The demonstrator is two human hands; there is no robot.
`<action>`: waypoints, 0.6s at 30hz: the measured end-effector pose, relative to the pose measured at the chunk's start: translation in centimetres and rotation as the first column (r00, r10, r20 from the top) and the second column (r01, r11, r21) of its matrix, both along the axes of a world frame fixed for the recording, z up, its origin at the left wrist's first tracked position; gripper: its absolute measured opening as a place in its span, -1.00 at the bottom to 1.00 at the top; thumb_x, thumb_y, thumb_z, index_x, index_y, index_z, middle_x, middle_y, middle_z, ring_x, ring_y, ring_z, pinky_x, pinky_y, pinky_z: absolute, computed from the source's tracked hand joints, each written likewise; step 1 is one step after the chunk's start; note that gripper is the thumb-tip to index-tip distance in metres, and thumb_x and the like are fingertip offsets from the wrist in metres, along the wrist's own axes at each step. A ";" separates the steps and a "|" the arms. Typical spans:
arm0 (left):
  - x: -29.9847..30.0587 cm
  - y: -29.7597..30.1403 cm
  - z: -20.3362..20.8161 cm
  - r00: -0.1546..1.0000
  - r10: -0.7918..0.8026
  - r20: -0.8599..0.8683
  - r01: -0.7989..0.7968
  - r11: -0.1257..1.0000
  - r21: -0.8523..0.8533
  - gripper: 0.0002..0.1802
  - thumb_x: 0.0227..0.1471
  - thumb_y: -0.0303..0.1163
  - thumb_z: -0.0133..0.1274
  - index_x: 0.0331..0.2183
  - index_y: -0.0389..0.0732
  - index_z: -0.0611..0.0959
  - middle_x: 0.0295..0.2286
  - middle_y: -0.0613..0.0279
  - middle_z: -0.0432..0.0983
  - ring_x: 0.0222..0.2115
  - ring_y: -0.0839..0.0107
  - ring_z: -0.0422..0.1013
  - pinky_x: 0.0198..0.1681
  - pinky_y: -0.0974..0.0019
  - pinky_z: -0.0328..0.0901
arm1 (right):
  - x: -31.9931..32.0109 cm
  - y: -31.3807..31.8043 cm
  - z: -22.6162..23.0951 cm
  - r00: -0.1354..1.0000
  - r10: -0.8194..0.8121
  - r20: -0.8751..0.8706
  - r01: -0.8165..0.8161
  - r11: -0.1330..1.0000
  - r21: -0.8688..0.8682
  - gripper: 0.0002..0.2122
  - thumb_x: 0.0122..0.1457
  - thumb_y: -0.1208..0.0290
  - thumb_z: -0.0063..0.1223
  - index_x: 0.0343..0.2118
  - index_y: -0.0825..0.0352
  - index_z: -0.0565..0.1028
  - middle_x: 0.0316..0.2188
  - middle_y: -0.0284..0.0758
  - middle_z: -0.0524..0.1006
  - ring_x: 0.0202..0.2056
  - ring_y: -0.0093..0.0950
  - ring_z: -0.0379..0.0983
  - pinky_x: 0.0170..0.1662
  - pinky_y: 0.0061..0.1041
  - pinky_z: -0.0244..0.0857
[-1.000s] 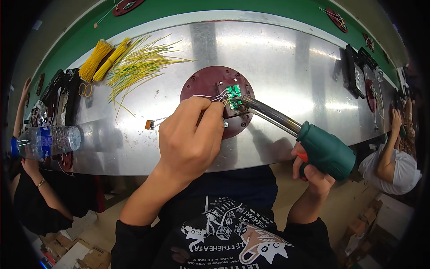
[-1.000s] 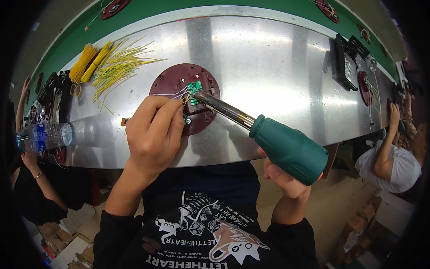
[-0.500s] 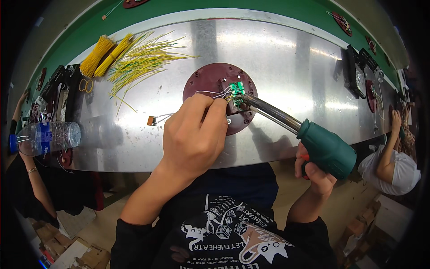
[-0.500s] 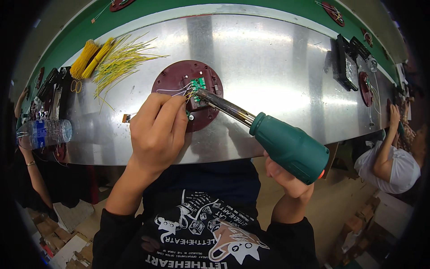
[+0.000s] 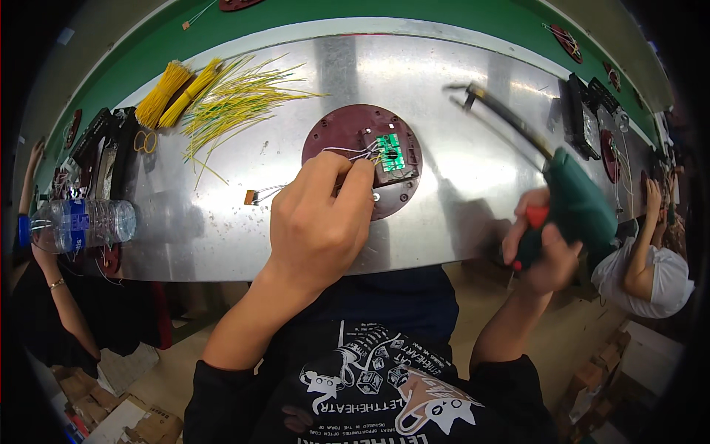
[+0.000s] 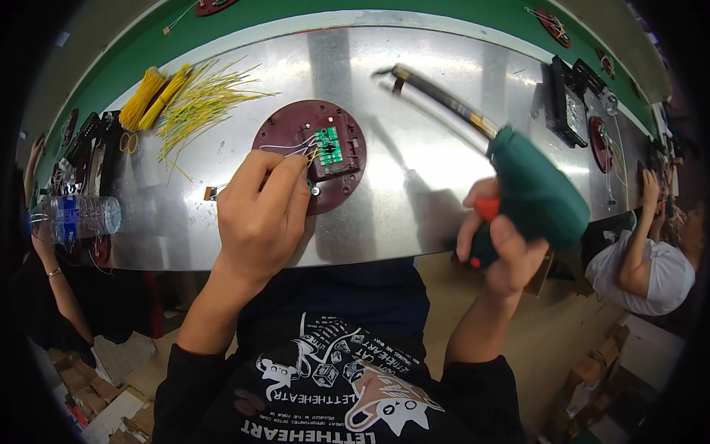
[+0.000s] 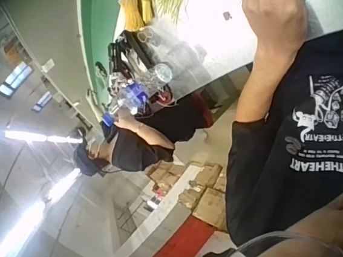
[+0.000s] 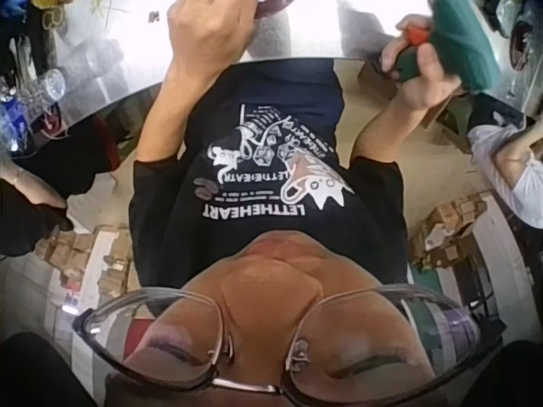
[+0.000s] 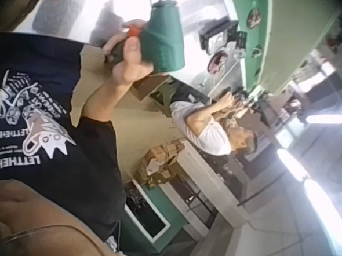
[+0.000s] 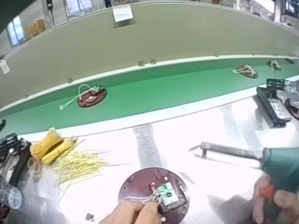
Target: Soldering components onto small green circuit boards using a handheld soldering gun at a factory assembly line.
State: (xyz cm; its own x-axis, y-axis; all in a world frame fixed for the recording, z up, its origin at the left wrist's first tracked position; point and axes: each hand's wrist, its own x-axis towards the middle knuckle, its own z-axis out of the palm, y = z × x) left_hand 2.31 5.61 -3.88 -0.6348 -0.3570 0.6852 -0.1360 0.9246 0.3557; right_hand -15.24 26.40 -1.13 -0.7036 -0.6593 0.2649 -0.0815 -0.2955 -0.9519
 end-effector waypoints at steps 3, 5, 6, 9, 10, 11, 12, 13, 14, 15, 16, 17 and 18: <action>0.0 0.1 0.3 1.000 0.023 0.022 -0.023 1.000 0.000 -0.76 -0.19 -0.60 0.21 -0.34 -0.32 0.65 -0.49 0.20 0.40 -0.55 0.30 0.42 -0.56 0.29 0.33 | -0.6 -2.2 -0.1 0.995 -0.093 0.038 0.092 0.995 0.027 -0.58 0.26 0.27 -0.04 -0.04 0.62 0.33 -0.33 -0.09 0.43 -0.75 -0.55 0.28 -0.74 -0.61 0.19; 0.0 0.1 0.4 0.999 0.035 0.033 -0.034 0.999 -0.017 -0.76 -0.20 -0.59 0.21 -0.34 -0.31 0.66 -0.49 0.21 0.40 -0.55 0.31 0.42 -0.57 0.31 0.32 | -0.8 -2.4 -0.3 0.989 -0.135 0.061 0.133 0.991 0.034 -0.61 0.29 0.27 -0.09 -0.08 0.61 0.34 -0.33 -0.08 0.43 -0.77 -0.57 0.26 -0.75 -0.61 0.18; 0.1 0.1 0.5 0.998 0.045 0.041 -0.044 0.999 -0.027 -0.76 -0.20 -0.59 0.22 -0.34 -0.31 0.66 -0.50 0.21 0.40 -0.55 0.32 0.42 -0.58 0.32 0.31 | -1.0 -2.0 -0.6 0.987 -0.135 0.090 0.132 0.991 0.033 -0.63 0.30 0.29 -0.11 -0.10 0.60 0.34 -0.32 -0.09 0.43 -0.77 -0.57 0.26 -0.75 -0.61 0.17; 0.0 0.2 0.6 0.998 0.044 0.048 -0.043 0.999 -0.026 -0.76 -0.20 -0.59 0.22 -0.35 -0.30 0.66 -0.49 0.21 0.41 -0.54 0.33 0.42 -0.58 0.33 0.30 | -1.3 -1.6 -0.9 0.979 -0.134 0.153 0.133 0.991 0.019 -0.68 0.31 0.31 -0.15 -0.14 0.57 0.35 -0.32 -0.10 0.43 -0.76 -0.59 0.26 -0.75 -0.61 0.16; 0.0 0.2 0.6 0.998 0.039 0.050 -0.038 0.999 -0.022 -0.76 -0.21 -0.59 0.22 -0.35 -0.30 0.66 -0.49 0.21 0.41 -0.54 0.33 0.43 -0.58 0.34 0.29 | -1.2 -1.6 -0.8 0.977 -0.144 0.159 0.143 0.990 0.015 -0.68 0.32 0.31 -0.15 -0.15 0.57 0.36 -0.32 -0.11 0.43 -0.76 -0.60 0.26 -0.75 -0.61 0.16; 0.0 0.2 0.6 0.998 0.035 0.053 -0.033 0.999 -0.033 -0.76 -0.21 -0.59 0.22 -0.35 -0.30 0.66 -0.49 0.21 0.41 -0.54 0.33 0.43 -0.58 0.34 0.29 | -1.1 -1.7 -0.7 0.974 -0.154 0.165 0.154 0.988 0.011 -0.68 0.32 0.31 -0.15 -0.15 0.57 0.36 -0.32 -0.12 0.44 -0.76 -0.60 0.26 -0.75 -0.62 0.15; 0.0 0.2 0.5 0.998 0.039 0.044 -0.038 0.999 -0.034 -0.76 -0.20 -0.58 0.22 -0.34 -0.29 0.66 -0.48 0.21 0.42 -0.53 0.32 0.43 -0.57 0.32 0.30 | -1.1 -1.7 -0.6 0.972 -0.164 0.171 0.166 0.986 0.005 -0.68 0.32 0.31 -0.16 -0.15 0.57 0.37 -0.32 -0.13 0.44 -0.76 -0.60 0.26 -0.75 -0.62 0.15; 0.0 0.2 0.5 0.998 0.043 0.035 -0.042 0.998 -0.036 -0.76 -0.20 -0.58 0.23 -0.34 -0.29 0.67 -0.47 0.20 0.44 -0.53 0.31 0.43 -0.56 0.31 0.31 | -1.0 -1.8 -0.6 0.970 -0.168 0.175 0.172 0.985 -0.006 -0.68 0.32 0.31 -0.16 -0.15 0.57 0.37 -0.32 -0.13 0.44 -0.76 -0.60 0.26 -0.75 -0.62 0.15; 0.1 0.2 0.7 0.999 0.047 0.027 -0.046 0.998 -0.038 -0.76 -0.19 -0.57 0.23 -0.34 -0.29 0.67 -0.46 0.20 0.45 -0.52 0.30 0.43 -0.54 0.29 0.32 | -1.0 -1.8 -0.6 0.970 -0.171 0.170 0.173 0.985 0.005 -0.68 0.32 0.31 -0.16 -0.15 0.57 0.37 -0.31 -0.13 0.44 -0.76 -0.61 0.27 -0.75 -0.62 0.15; 0.1 0.3 0.9 0.999 0.035 0.026 -0.034 0.998 -0.046 -0.76 -0.19 -0.57 0.23 -0.34 -0.29 0.67 -0.46 0.20 0.45 -0.52 0.30 0.43 -0.54 0.29 0.32 | -1.0 -1.8 -0.6 0.970 -0.180 0.162 0.179 0.984 0.019 -0.68 0.32 0.30 -0.16 -0.15 0.56 0.37 -0.31 -0.13 0.44 -0.75 -0.61 0.27 -0.75 -0.62 0.16; 0.2 0.4 1.1 0.999 0.050 0.016 -0.050 0.998 -0.034 -0.76 -0.18 -0.55 0.24 -0.33 -0.28 0.67 -0.45 0.19 0.46 -0.52 0.28 0.43 -0.53 0.27 0.32 | -1.0 -1.7 -0.6 0.970 -0.189 0.154 0.186 0.982 0.033 -0.68 0.32 0.30 -0.16 -0.15 0.56 0.38 -0.31 -0.14 0.44 -0.75 -0.61 0.27 -0.74 -0.62 0.16; 0.4 0.4 1.4 0.998 0.066 0.006 -0.065 0.998 -0.023 -0.76 -0.17 -0.53 0.26 -0.33 -0.28 0.67 -0.44 0.18 0.48 -0.52 0.26 0.43 -0.52 0.26 0.33 | -1.1 -1.7 -0.6 0.967 -0.199 0.157 0.197 0.980 0.025 -0.68 0.32 0.30 -0.16 -0.15 0.56 0.38 -0.31 -0.14 0.44 -0.75 -0.61 0.27 -0.74 -0.62 0.16; 0.4 0.3 1.7 0.997 0.081 -0.003 -0.081 0.997 -0.010 -0.75 -0.17 -0.51 0.27 -0.32 -0.28 0.67 -0.43 0.17 0.49 -0.51 0.24 0.43 -0.51 0.24 0.33 | -1.1 -1.7 -0.7 0.966 -0.200 0.165 0.201 0.980 0.015 -0.68 0.32 0.30 -0.16 -0.16 0.55 0.38 -0.31 -0.14 0.44 -0.75 -0.61 0.27 -0.74 -0.62 0.16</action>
State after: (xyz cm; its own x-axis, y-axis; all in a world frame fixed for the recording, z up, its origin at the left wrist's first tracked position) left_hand 2.71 5.88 -2.20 -0.6025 -0.4003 0.6905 -0.2102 0.9142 0.3466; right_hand -16.37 24.69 -1.81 -0.8555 -0.4999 0.1353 0.0186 -0.2907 -0.9566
